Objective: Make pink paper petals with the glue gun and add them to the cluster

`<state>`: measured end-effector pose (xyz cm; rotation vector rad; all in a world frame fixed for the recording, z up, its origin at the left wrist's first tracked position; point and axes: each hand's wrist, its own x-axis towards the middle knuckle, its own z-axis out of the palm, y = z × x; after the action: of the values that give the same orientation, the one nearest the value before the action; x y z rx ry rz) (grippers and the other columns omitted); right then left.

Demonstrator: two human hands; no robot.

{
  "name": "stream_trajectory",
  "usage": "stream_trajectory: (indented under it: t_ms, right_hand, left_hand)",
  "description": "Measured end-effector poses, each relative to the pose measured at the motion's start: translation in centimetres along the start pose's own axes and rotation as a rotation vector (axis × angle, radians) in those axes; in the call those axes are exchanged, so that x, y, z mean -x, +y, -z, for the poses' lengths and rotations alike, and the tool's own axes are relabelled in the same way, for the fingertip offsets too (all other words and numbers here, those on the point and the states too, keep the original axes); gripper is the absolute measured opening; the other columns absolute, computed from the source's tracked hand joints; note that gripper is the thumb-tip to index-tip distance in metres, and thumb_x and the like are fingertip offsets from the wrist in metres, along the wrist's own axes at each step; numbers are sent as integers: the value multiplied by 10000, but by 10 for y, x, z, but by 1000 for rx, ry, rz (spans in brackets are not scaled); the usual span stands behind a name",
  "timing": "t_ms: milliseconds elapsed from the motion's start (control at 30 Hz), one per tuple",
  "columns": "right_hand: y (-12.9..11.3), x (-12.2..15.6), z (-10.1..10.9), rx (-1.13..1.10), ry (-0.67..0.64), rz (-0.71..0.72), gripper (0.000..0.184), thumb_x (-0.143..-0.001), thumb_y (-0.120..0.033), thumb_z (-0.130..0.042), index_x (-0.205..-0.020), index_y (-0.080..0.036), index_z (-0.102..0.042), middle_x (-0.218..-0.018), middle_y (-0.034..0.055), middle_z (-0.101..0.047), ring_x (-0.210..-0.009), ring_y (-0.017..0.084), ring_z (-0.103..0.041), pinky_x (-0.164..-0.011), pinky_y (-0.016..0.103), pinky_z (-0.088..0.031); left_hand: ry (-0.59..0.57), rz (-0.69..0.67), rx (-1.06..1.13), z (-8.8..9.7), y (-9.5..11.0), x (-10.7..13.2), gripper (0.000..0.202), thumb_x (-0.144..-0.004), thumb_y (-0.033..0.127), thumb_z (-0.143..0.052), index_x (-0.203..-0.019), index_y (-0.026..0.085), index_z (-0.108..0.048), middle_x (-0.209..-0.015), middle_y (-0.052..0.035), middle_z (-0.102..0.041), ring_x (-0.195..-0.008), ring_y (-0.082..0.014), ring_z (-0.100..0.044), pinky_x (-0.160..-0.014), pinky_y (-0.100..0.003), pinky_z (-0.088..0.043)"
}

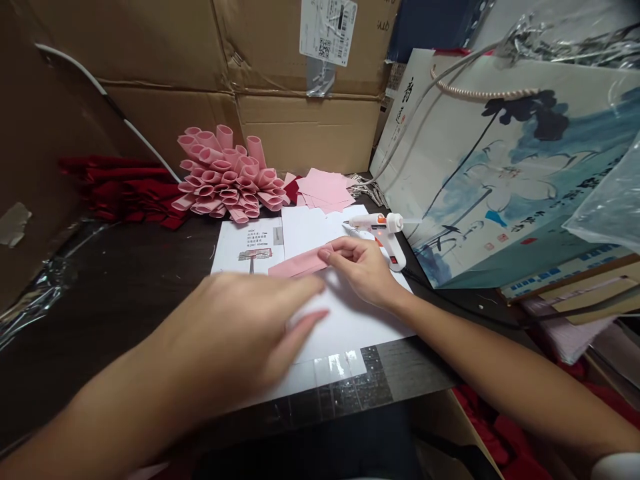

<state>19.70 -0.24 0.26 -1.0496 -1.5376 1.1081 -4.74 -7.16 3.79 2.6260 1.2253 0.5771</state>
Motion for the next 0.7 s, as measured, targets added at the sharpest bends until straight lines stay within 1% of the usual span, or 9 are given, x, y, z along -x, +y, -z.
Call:
stream_trajectory:
  t_ms: [67,100,167,233,300,400,500,600,700]
  right_hand:
    - [-1,-1,0,-2,4,7,201,-847,-371,-665,-838,-170,-680,-750,11,-672,-661,113,-575,-605,251,-412]
    - [-1,-2,-1,-12,8,2,196,-846,-366,-665,-837,-170,-673,-740,7,-665,-652,109,-569,-602,250,-408]
    - [-1,-3,-1,-34,25,-14,188,-844,-358,-663,-831,-170,-655,-714,-5,-645,-625,101,-551,-587,248,-396]
    - [-1,-4,-1,-36,50,-16,176,-851,-344,-651,-830,-169,-638,-700,-11,-627,-618,98,-540,-583,249,-387]
    - [0,-5,-1,-27,77,-10,170,-860,-337,-635,-831,-170,-617,-690,-14,-610,-618,99,-536,-574,250,-377]
    - [-1,-5,0,-20,88,-30,188,-870,-362,-617,-835,-180,-587,-677,-18,-589,-613,102,-534,-543,248,-358]
    - [-4,-3,0,-20,57,-70,200,-862,-382,-627,-837,-187,-589,-665,-14,-589,-601,104,-531,-518,248,-349]
    - [-6,-3,0,-17,7,-81,189,-855,-377,-633,-858,-189,-648,-691,0,-628,-622,114,-548,-538,258,-376]
    - [-5,-3,1,19,-14,-44,189,-865,-362,-619,-860,-194,-707,-782,15,-686,-705,129,-586,-631,274,-426]
  left_hand:
    - [37,87,-80,9,1,-52,218,-904,347,-520,-981,216,-677,-658,-9,-655,-581,-180,-586,-565,-294,-385]
    - [119,143,-79,9,-1,-71,202,-895,316,-509,-914,203,-676,-686,-14,-666,-588,-175,-581,-581,-296,-377]
    - [201,232,11,2,-7,-91,201,-889,306,-509,-861,184,-666,-838,-36,-696,-723,-189,-609,-663,-305,-401]
    - [218,293,138,-10,-17,-95,242,-903,369,-512,-929,180,-662,-964,-49,-694,-843,-208,-610,-724,-315,-415]
    - [204,324,306,-21,-24,-92,293,-905,438,-528,-955,183,-664,-985,-43,-691,-865,-200,-607,-742,-309,-427]
    - [118,353,576,-31,-30,-84,303,-879,467,-583,-914,179,-671,-837,-24,-677,-701,-149,-579,-617,-262,-420]
    - [50,429,783,-33,-30,-79,268,-831,442,-660,-844,174,-665,-670,7,-616,-487,-89,-443,-445,-225,-303]
    - [48,470,867,-33,-30,-76,236,-787,400,-715,-768,174,-649,-552,38,-541,-408,-62,-334,-395,-215,-231]
    - [42,493,900,-33,-28,-74,217,-789,387,-714,-775,179,-653,-458,63,-460,-383,-65,-331,-383,-205,-234]
